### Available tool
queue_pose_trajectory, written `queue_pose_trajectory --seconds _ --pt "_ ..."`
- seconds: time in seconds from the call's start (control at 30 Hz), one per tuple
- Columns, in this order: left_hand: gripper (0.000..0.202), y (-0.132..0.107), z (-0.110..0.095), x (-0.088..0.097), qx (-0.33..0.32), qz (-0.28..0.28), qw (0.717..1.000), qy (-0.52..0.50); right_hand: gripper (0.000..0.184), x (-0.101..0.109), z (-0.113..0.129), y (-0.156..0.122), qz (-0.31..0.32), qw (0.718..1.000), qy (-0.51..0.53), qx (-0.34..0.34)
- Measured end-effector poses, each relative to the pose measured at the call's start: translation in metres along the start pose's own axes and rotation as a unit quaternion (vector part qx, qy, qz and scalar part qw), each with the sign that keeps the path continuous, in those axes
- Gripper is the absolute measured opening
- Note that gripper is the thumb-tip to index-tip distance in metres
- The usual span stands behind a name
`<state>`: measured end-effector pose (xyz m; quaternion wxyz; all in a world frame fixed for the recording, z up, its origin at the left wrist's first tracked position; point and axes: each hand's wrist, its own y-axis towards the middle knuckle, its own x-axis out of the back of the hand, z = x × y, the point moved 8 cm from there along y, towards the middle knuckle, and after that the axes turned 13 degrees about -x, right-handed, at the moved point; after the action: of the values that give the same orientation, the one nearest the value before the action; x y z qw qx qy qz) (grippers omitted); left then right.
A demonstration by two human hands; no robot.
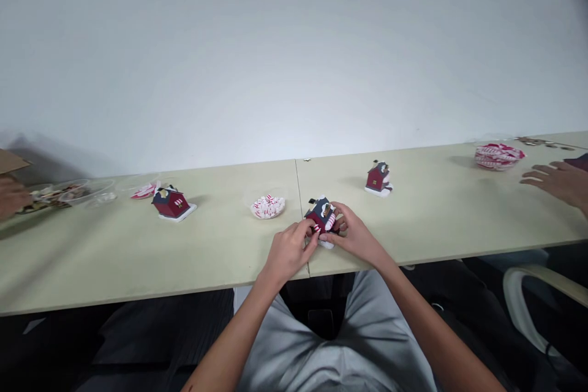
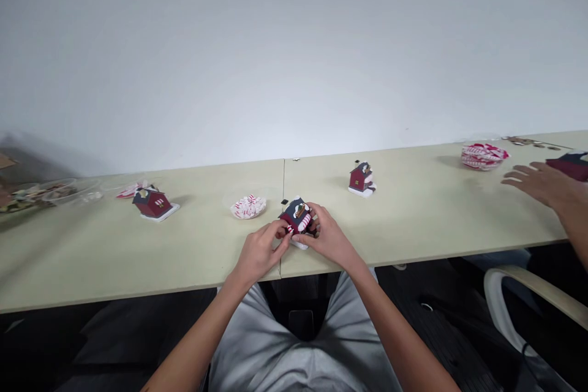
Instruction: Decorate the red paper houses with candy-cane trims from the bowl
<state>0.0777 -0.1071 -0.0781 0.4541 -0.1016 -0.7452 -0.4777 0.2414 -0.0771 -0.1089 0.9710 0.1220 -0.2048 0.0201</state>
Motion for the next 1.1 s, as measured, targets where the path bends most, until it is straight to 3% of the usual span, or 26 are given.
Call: queue_pose_trajectory --seconds 0.17,0.47,0.73,1.1 --pt "0.012 -0.004 0.012 0.001 0.064 -0.007 0.997 -0.041 0.066 0.003 0.004 -0.004 -0.041 0.997 -0.054 0.021" --pt "0.017 -0.003 0.012 -0.002 0.065 -0.006 0.996 -0.066 0.058 0.01 0.015 -0.01 -0.091 0.988 -0.122 0.034" --pt "0.022 -0.004 0.014 -0.002 0.068 -0.009 0.996 -0.063 0.053 0.011 0.024 -0.013 -0.094 0.984 -0.141 0.054" --pt "0.024 -0.004 0.015 -0.001 0.082 -0.001 0.995 -0.056 0.061 0.009 0.023 -0.012 -0.086 0.986 -0.122 0.072"
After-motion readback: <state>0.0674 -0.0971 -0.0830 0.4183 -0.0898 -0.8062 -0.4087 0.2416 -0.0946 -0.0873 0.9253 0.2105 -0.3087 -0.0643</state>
